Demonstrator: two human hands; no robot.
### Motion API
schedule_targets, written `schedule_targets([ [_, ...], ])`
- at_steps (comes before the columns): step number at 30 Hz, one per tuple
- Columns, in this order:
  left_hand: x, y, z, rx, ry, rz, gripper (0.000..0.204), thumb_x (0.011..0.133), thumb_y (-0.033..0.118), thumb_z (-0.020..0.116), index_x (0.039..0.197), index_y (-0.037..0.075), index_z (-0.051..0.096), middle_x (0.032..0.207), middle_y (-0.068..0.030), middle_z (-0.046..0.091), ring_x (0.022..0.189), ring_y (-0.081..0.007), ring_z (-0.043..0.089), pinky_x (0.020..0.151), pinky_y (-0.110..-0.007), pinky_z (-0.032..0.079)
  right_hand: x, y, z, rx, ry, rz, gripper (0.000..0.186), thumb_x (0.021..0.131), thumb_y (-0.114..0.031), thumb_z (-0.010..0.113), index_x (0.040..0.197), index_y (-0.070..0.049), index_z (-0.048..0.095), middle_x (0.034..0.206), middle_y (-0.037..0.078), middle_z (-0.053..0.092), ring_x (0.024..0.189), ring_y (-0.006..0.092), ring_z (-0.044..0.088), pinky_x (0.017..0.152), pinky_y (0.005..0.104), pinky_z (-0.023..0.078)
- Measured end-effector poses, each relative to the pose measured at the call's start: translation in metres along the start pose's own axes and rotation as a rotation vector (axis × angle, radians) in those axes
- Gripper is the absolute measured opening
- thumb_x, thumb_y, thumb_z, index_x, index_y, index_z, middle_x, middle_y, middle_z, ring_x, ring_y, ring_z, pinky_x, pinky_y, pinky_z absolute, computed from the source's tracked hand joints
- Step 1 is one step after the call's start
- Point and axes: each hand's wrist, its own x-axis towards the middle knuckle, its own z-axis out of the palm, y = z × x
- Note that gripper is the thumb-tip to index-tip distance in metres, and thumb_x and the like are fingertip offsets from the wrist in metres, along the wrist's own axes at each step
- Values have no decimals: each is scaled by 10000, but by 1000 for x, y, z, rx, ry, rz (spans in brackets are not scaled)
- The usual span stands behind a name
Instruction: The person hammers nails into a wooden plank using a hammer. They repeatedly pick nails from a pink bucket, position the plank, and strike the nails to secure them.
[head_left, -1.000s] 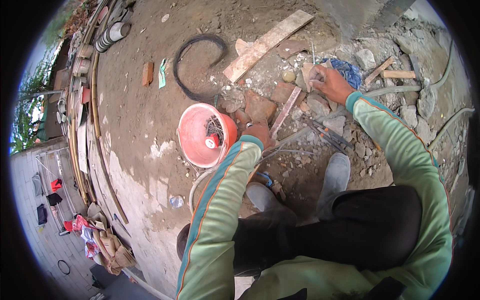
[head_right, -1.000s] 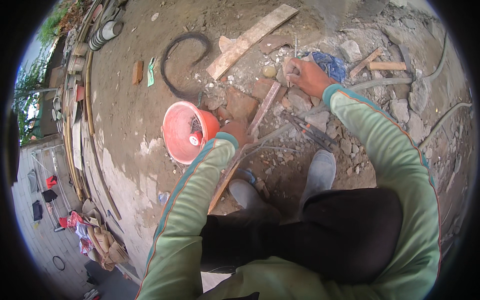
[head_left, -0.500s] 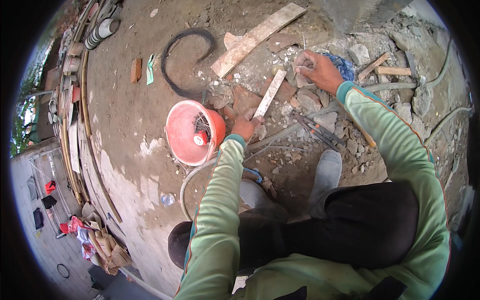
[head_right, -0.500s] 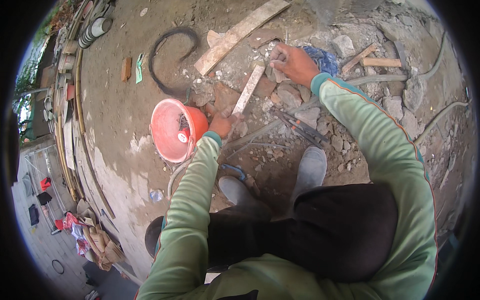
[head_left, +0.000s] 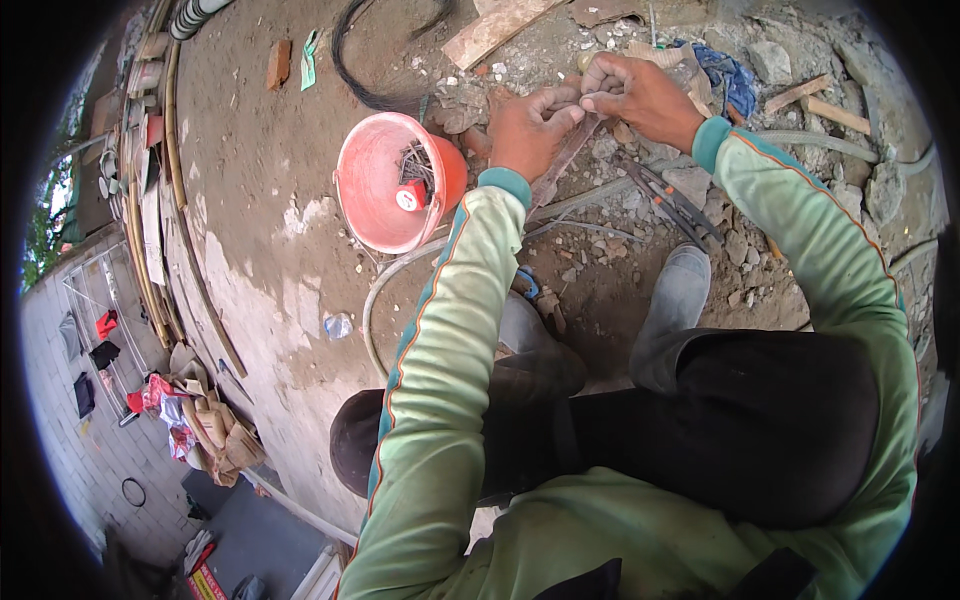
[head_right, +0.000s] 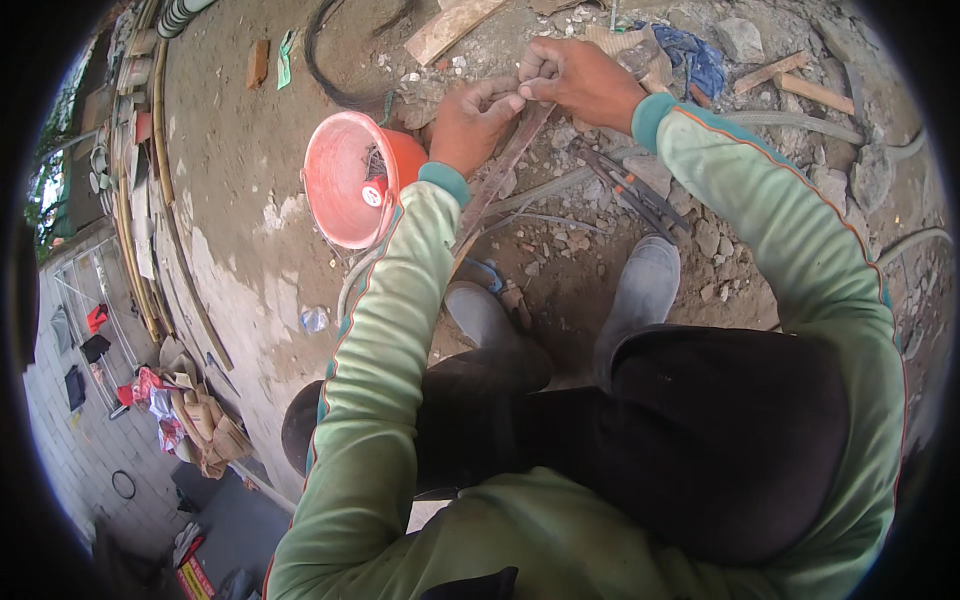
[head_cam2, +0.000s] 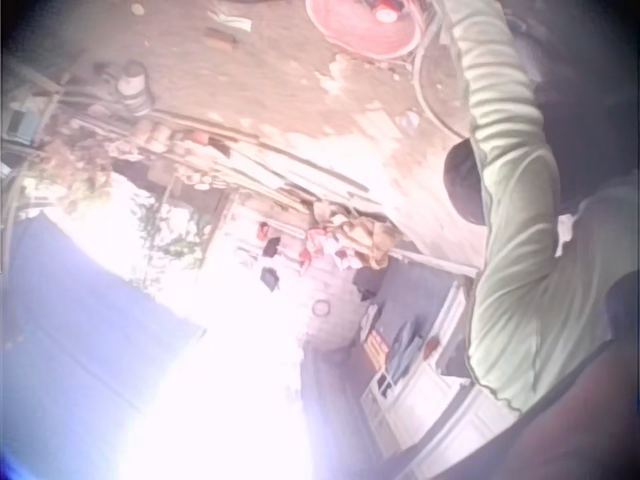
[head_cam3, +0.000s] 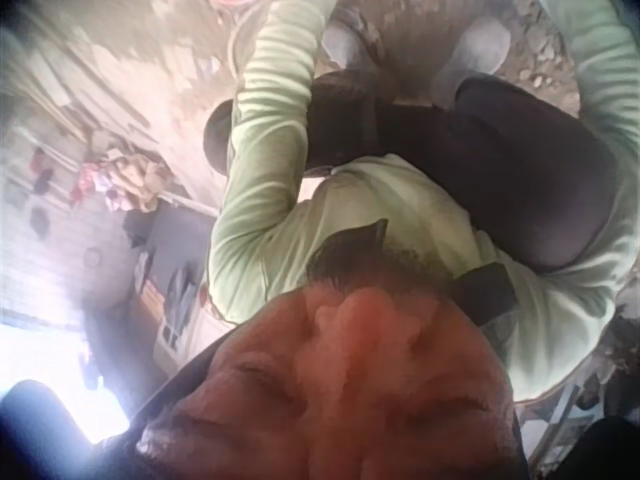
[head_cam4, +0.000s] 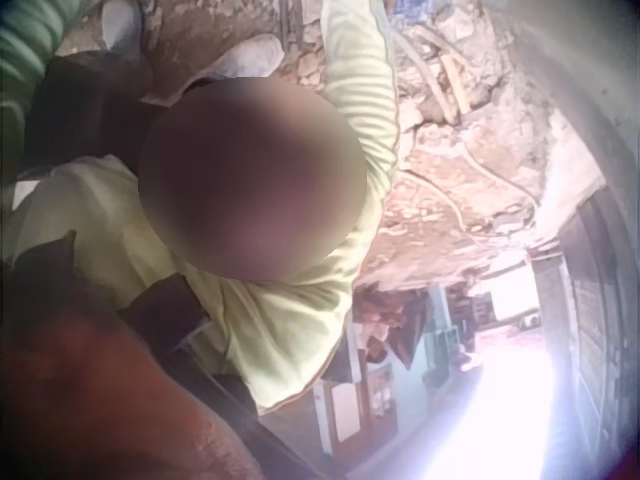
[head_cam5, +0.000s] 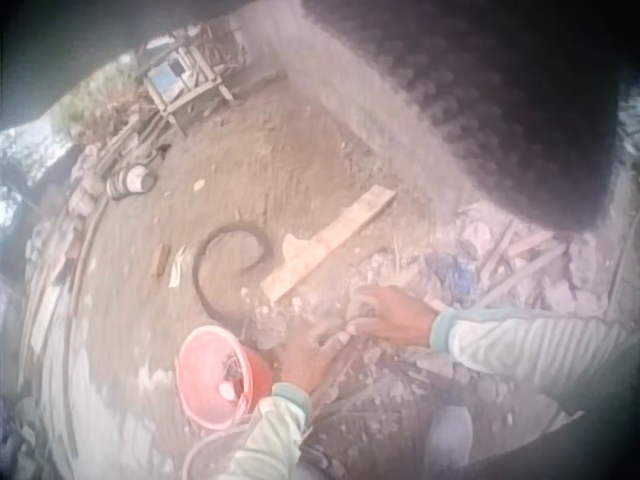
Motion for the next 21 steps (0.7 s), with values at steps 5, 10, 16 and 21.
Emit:
schedule_targets([
  [5, -14, -11, 31, 48, 271, -50, 190, 946, 120, 657, 1074, -7, 714, 948, -207, 740, 860, -293, 727, 792, -381, 552, -1, -7, 3, -4, -69, 153, 137, 953, -153, 694, 966, -45, 612, 791, 27, 615, 705, 107, 585, 639, 282, 486],
  [10, -43, -3, 110, -31, 635, -40, 180, 973, 110, 609, 1089, -17, 663, 951, -216, 670, 847, -405, 647, 788, -449, 509, -13, 1, 8, 118, -205, 226, 114, 963, -94, 674, 960, -23, 585, 818, -2, 594, 700, 85, 550, 638, 272, 481],
  [16, -84, -13, 113, -49, 608, -182, 151, 945, 114, 621, 1040, -3, 631, 1057, -254, 612, 994, -460, 603, 868, -516, 477, -18, -3, 24, -81, -332, 176, 154, 941, -94, 711, 1032, -24, 608, 897, -2, 609, 808, 93, 567, 729, 270, 485],
  [21, -104, -29, 91, 85, 781, -209, 147, 937, 127, 638, 1024, 13, 608, 1053, -228, 602, 970, -463, 605, 834, -532, 482, 14, 9, 29, -1005, -137, -528, 379, 963, -183, 683, 1316, -60, 624, 1214, 142, 663, 1195, 328, 589, 1058, 452, 449],
])
